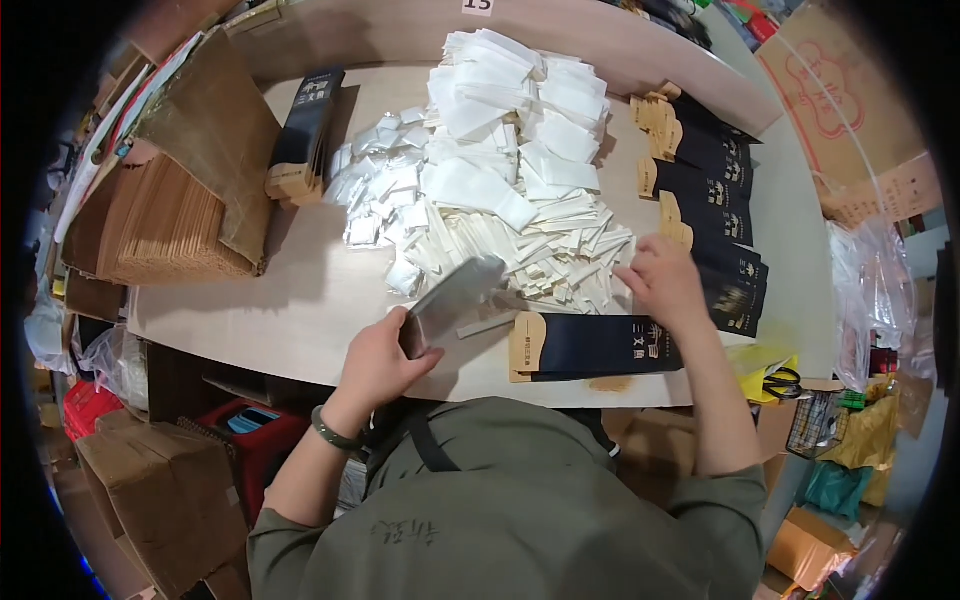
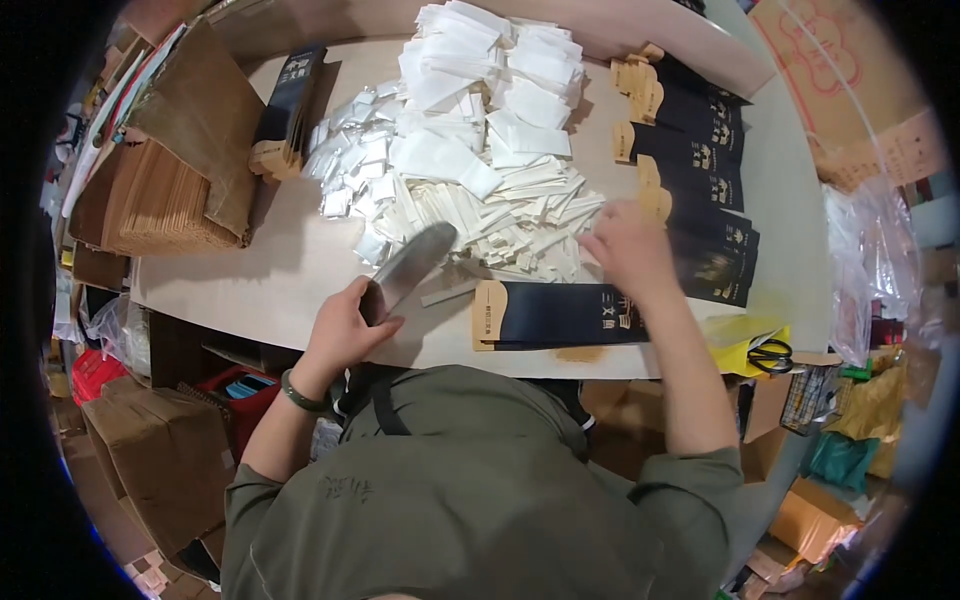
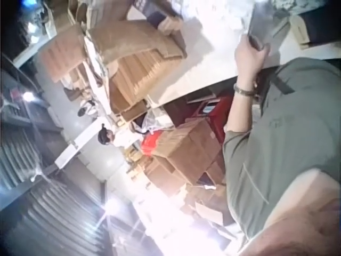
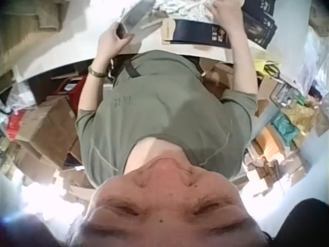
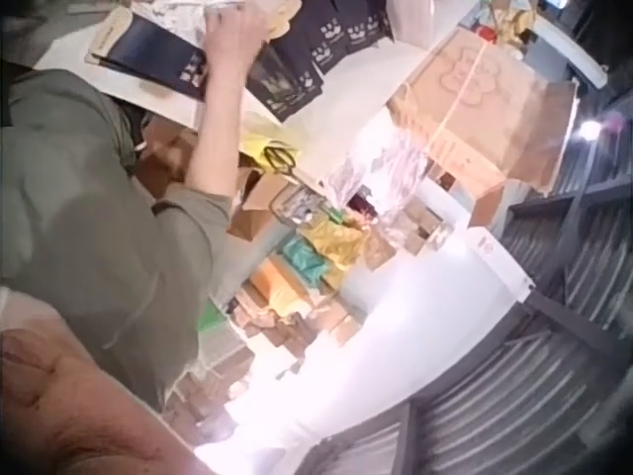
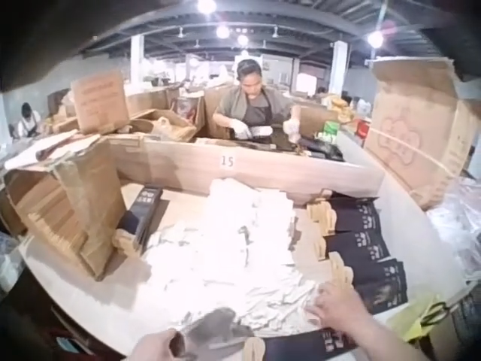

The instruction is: The recorder is packaging disposable chopsticks and napkins into paper sleeves at a factory workstation.

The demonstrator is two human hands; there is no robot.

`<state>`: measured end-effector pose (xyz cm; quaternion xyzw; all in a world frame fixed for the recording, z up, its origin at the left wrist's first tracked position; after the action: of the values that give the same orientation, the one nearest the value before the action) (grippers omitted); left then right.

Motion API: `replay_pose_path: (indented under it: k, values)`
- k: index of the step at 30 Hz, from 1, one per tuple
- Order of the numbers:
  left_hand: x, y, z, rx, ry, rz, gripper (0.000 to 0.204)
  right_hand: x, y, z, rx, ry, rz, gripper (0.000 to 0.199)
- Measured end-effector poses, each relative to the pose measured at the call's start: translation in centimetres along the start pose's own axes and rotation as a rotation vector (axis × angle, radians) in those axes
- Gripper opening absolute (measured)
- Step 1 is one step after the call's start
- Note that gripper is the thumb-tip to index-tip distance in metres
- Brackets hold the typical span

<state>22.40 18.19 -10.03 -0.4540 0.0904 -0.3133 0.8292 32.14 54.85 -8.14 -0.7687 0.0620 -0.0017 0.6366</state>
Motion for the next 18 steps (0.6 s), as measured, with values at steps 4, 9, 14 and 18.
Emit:
replay_pose_path:
  k: [4, 9, 14, 18]
  values:
    - [0.1, 2.0, 1.0, 0.536, 0.017, -0.500, 0.048, 3.6, 0.2, -6.1, -0.305, -0.280, -0.400, 0.044]
    - [0.5, 3.4, 5.6, 0.510, 0.334, -0.613, 0.047, 2.4, 5.5, -10.8, -0.245, -0.511, -0.064, 0.042]
    - [1.1, 1.0, -0.5, 0.102, -0.043, -0.014, 0.045, 3.9, 4.0, -13.6, -0.253, -0.085, -0.010, 0.037]
    - [2.0, 1.7, -1.6, 0.023, 0.077, 0.055, 0.058, 3.2, 6.4, -14.4, -0.225, 0.081, -0.169, 0.031]
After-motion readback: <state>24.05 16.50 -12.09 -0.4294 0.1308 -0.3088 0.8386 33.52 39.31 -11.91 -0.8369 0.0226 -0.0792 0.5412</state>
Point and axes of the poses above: each hand's wrist, its own x-axis away from the middle knuckle, its own y-axis out of the palm, z = x × y, the point moved 1 cm from there along -x, towards the middle knuckle, and after that the axes turned 1 degree about -z, right-handed, at the moved point
